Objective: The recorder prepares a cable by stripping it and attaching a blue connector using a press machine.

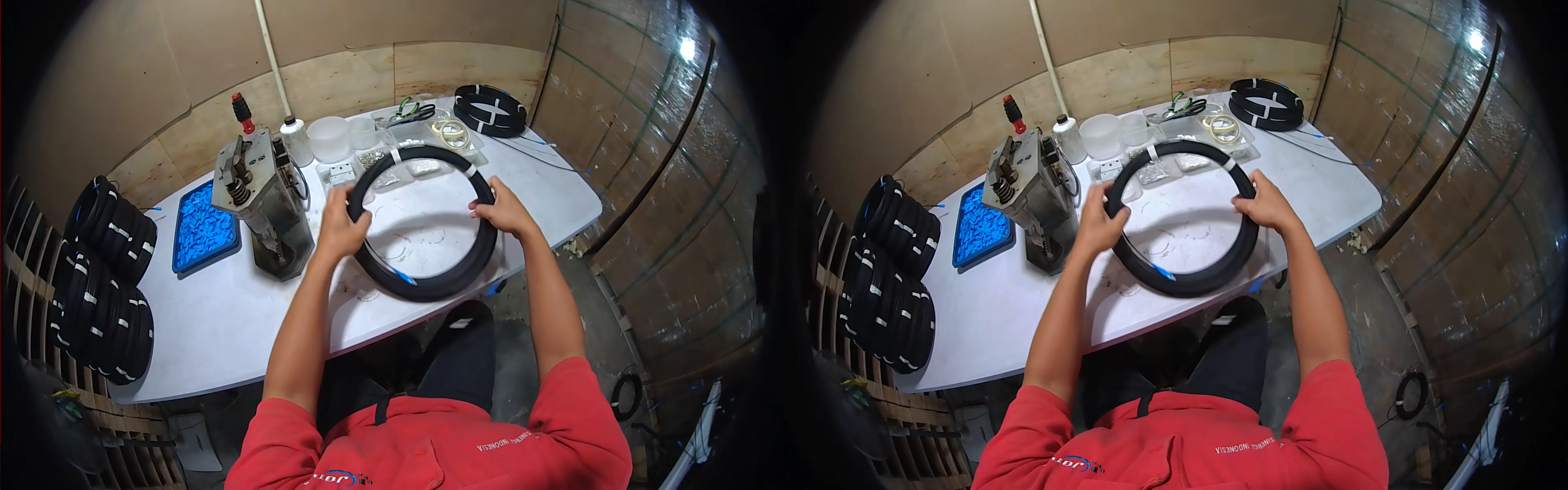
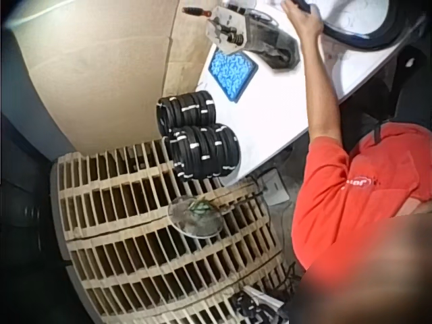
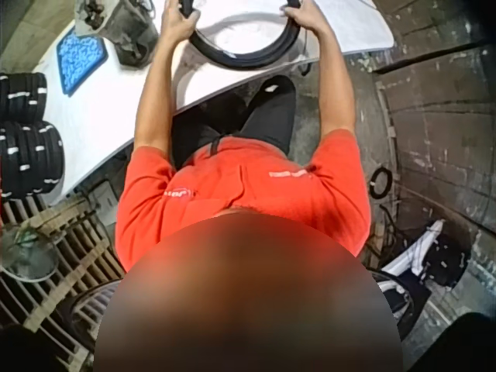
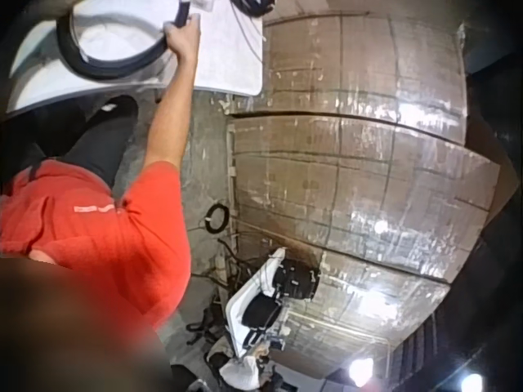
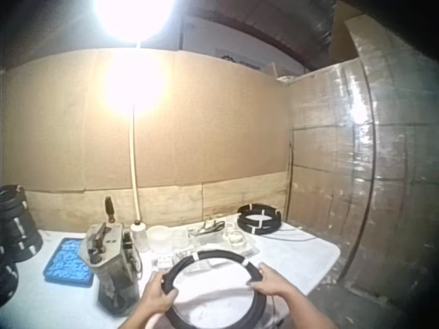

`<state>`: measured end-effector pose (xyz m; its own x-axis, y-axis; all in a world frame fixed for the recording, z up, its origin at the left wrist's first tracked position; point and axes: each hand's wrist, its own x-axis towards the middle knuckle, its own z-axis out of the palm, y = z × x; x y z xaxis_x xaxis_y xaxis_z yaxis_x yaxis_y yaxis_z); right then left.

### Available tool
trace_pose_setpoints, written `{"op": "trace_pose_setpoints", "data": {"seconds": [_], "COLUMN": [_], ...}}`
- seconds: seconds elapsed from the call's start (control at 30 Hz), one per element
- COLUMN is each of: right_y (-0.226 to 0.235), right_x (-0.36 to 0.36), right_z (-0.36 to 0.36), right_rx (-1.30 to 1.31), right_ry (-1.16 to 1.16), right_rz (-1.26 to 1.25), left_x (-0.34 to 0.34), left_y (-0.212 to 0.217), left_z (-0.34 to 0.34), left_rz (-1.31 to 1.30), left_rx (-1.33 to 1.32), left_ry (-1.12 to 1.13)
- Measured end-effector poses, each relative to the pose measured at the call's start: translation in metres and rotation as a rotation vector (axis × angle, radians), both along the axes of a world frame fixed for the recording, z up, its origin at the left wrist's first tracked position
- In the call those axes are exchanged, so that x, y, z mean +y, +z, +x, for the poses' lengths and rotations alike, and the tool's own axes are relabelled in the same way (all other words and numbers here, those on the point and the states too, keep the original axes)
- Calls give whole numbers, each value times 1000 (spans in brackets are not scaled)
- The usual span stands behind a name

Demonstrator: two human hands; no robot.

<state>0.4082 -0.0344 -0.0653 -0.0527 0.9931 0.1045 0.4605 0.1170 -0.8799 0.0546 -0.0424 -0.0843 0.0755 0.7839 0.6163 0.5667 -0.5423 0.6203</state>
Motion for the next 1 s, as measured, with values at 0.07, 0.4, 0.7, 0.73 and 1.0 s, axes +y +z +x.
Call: {"op": "trace_pose_setpoints", "data": {"seconds": [0.07, 0.4, 0.7, 0.73, 1.0], "right_y": [21, 31, 59, 58, 66], "right_x": [-9, -12, -39, -42, -88], "right_z": [-13, -15, -40, -42, -54], "right_rx": [200, 284, 345, 332, 400], "right_ry": [78, 182, 91, 66, -99], "right_rz": [37, 104, 46, 54, 176], "left_x": [6, 49, 63, 60, 66], "left_y": [18, 10, 9, 14, 25], "left_z": [-5, 17, 33, 32, 40], "left_rz": [-87, -362, -386, -463, -340], "left_rx": [-153, -238, -338, -374, -291], "left_ry": [-49, -6, 23, -55, -220]}}
